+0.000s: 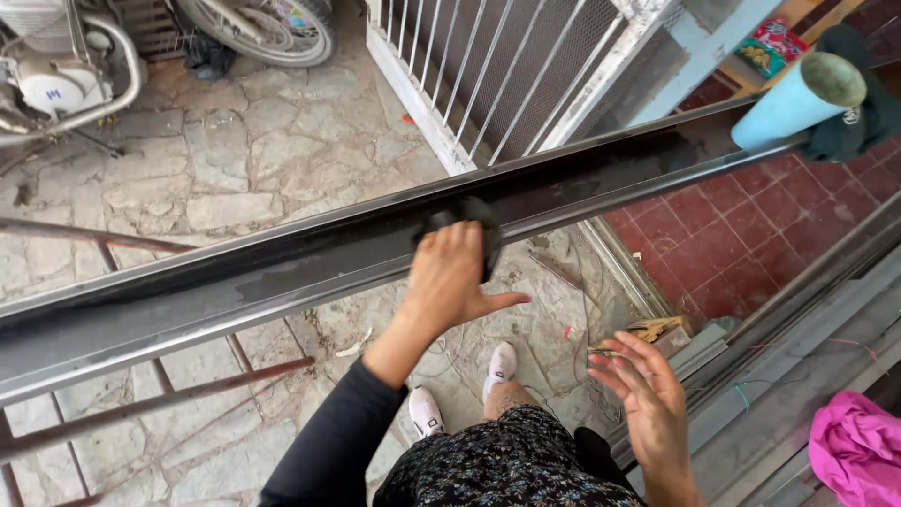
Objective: Cleaning the interior of a long metal U-channel profile using a cloth dipped in liquid.
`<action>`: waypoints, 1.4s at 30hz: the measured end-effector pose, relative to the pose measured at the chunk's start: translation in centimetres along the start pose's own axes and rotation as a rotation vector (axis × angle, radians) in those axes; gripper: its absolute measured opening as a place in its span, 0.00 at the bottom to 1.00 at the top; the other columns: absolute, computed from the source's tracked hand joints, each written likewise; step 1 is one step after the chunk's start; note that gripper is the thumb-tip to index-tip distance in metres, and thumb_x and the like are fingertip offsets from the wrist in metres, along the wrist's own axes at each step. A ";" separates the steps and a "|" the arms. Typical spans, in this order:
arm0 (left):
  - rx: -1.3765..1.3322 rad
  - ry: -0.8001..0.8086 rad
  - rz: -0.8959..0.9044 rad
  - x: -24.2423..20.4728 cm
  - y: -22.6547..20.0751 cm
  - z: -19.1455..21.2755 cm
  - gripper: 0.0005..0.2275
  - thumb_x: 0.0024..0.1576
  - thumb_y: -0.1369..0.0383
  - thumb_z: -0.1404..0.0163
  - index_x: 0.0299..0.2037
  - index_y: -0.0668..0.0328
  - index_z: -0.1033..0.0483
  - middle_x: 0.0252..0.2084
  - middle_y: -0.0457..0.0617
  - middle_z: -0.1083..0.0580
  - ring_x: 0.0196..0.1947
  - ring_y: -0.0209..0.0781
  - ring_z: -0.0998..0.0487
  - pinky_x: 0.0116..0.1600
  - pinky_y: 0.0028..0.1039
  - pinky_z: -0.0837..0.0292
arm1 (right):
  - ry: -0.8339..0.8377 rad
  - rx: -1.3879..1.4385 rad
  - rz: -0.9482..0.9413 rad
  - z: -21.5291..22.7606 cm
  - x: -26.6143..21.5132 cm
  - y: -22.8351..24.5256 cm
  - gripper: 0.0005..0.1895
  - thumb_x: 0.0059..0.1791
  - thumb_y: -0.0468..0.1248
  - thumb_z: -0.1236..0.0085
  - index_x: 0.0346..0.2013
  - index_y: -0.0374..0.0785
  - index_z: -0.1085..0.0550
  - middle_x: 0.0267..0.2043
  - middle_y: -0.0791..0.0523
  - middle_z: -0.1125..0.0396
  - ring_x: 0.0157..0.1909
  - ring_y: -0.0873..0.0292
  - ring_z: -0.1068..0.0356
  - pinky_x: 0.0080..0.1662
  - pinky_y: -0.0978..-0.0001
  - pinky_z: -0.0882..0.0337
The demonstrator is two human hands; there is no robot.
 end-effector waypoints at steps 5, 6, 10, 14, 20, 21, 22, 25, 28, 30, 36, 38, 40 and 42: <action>-0.012 -0.091 -0.110 6.2 -6.2 -4.2 0.55 0.39 0.20 0.53 0.56 0.73 0.31 0.45 0.55 0.24 0.42 0.53 0.20 0.47 0.41 0.25 | 0.151 -0.003 -0.097 -2.1 2.9 1.2 0.27 0.48 0.30 0.49 0.62 0.25 0.34 0.58 0.39 0.33 0.52 0.38 0.27 0.52 0.46 0.23; 0.129 -0.108 -0.129 6.7 -7.2 -5.6 0.60 0.38 0.18 0.54 0.64 0.73 0.40 0.60 0.60 0.34 0.58 0.56 0.33 0.62 0.43 0.39 | 0.184 -0.033 -0.084 -2.5 3.4 2.0 0.26 0.48 0.30 0.49 0.61 0.26 0.33 0.56 0.40 0.32 0.51 0.40 0.26 0.51 0.49 0.22; 0.290 -0.152 -0.191 4.4 -8.7 -4.6 0.60 0.47 0.21 0.64 0.75 0.72 0.53 0.78 0.62 0.50 0.79 0.54 0.52 0.80 0.42 0.61 | 0.301 -0.067 -0.005 -1.4 6.3 4.1 0.24 0.50 0.30 0.49 0.62 0.29 0.31 0.56 0.42 0.31 0.49 0.42 0.24 0.50 0.50 0.20; -0.039 -0.172 -0.022 -1.7 -3.9 -1.8 0.61 0.41 0.35 0.34 0.74 0.71 0.54 0.77 0.65 0.48 0.77 0.58 0.49 0.77 0.47 0.54 | 0.308 -0.030 0.005 3.3 11.1 3.5 0.25 0.50 0.29 0.52 0.63 0.28 0.33 0.60 0.40 0.34 0.51 0.40 0.25 0.49 0.47 0.19; -0.033 -0.295 0.504 -8.9 6.7 0.7 0.25 0.68 0.58 0.65 0.70 0.67 0.36 0.73 0.61 0.37 0.73 0.59 0.40 0.75 0.51 0.50 | 0.195 -0.105 -0.077 6.3 14.5 5.6 0.24 0.51 0.31 0.52 0.62 0.27 0.33 0.58 0.40 0.33 0.52 0.39 0.26 0.49 0.47 0.22; 0.041 -0.220 0.579 -8.7 7.5 0.7 0.27 0.69 0.54 0.68 0.70 0.68 0.37 0.73 0.61 0.37 0.75 0.57 0.42 0.75 0.46 0.53 | 0.215 -0.117 -0.070 6.6 15.2 5.7 0.24 0.51 0.32 0.52 0.61 0.27 0.32 0.58 0.40 0.32 0.52 0.39 0.26 0.50 0.47 0.22; 0.114 -0.145 0.654 -8.7 8.4 0.7 0.30 0.70 0.51 0.71 0.71 0.69 0.38 0.73 0.61 0.38 0.76 0.54 0.44 0.76 0.41 0.55 | 0.235 -0.130 -0.062 6.9 15.9 5.7 0.23 0.51 0.32 0.51 0.61 0.28 0.31 0.58 0.41 0.31 0.52 0.40 0.26 0.51 0.47 0.22; 0.101 0.135 0.844 -4.6 7.9 0.7 0.45 0.61 0.33 0.81 0.73 0.68 0.46 0.75 0.62 0.44 0.76 0.57 0.47 0.76 0.45 0.56 | 0.295 -0.126 -0.015 7.3 17.8 6.0 0.23 0.51 0.32 0.52 0.61 0.27 0.31 0.55 0.40 0.30 0.51 0.40 0.26 0.48 0.48 0.21; 0.107 0.368 1.016 0.7 5.8 0.7 0.54 0.55 0.25 0.82 0.71 0.74 0.43 0.71 0.75 0.41 0.75 0.67 0.46 0.71 0.50 0.45 | 0.327 -0.121 -0.023 7.3 18.8 6.3 0.22 0.52 0.32 0.52 0.60 0.26 0.31 0.55 0.40 0.31 0.50 0.40 0.26 0.49 0.47 0.21; 0.073 0.411 1.058 4.0 3.4 -0.6 0.56 0.54 0.23 0.82 0.69 0.77 0.43 0.71 0.77 0.42 0.75 0.69 0.46 0.72 0.50 0.46 | 0.330 -0.124 -0.055 7.1 19.1 6.8 0.22 0.52 0.32 0.52 0.60 0.26 0.32 0.56 0.40 0.31 0.51 0.39 0.26 0.49 0.47 0.22; 0.036 0.120 0.754 10.3 -5.3 -6.2 0.53 0.54 0.24 0.73 0.66 0.77 0.38 0.67 0.78 0.38 0.71 0.71 0.42 0.70 0.54 0.44 | 0.332 -0.130 -0.083 7.4 20.2 7.8 0.21 0.53 0.30 0.55 0.61 0.24 0.33 0.56 0.39 0.33 0.51 0.38 0.28 0.50 0.45 0.23; -0.001 -0.106 0.690 9.9 -5.7 -6.1 0.51 0.54 0.26 0.66 0.64 0.79 0.36 0.66 0.78 0.36 0.70 0.69 0.39 0.69 0.53 0.44 | 0.336 -0.141 -0.087 7.4 20.2 9.1 0.21 0.54 0.29 0.56 0.61 0.23 0.33 0.56 0.38 0.33 0.52 0.37 0.28 0.51 0.44 0.24; -0.218 -0.101 0.243 8.6 -6.3 -4.3 0.37 0.62 0.42 0.60 0.65 0.75 0.35 0.69 0.67 0.35 0.74 0.64 0.44 0.73 0.46 0.48 | 0.281 -0.179 -0.092 7.4 20.1 10.1 0.22 0.54 0.30 0.57 0.62 0.24 0.34 0.57 0.38 0.34 0.55 0.36 0.30 0.54 0.45 0.26; -0.348 -0.097 0.209 6.3 -5.6 0.3 0.30 0.62 0.50 0.55 0.65 0.71 0.33 0.69 0.65 0.35 0.72 0.60 0.40 0.73 0.45 0.44 | 0.284 -0.190 -0.065 7.7 20.8 9.7 0.20 0.55 0.30 0.57 0.61 0.23 0.34 0.56 0.38 0.34 0.53 0.37 0.30 0.53 0.45 0.26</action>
Point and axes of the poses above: each hand's wrist, its own x-axis towards the middle knuckle, its own z-axis out of the back of the hand, y = z × x, the point moved 4 cm from there along x, towards the middle knuckle
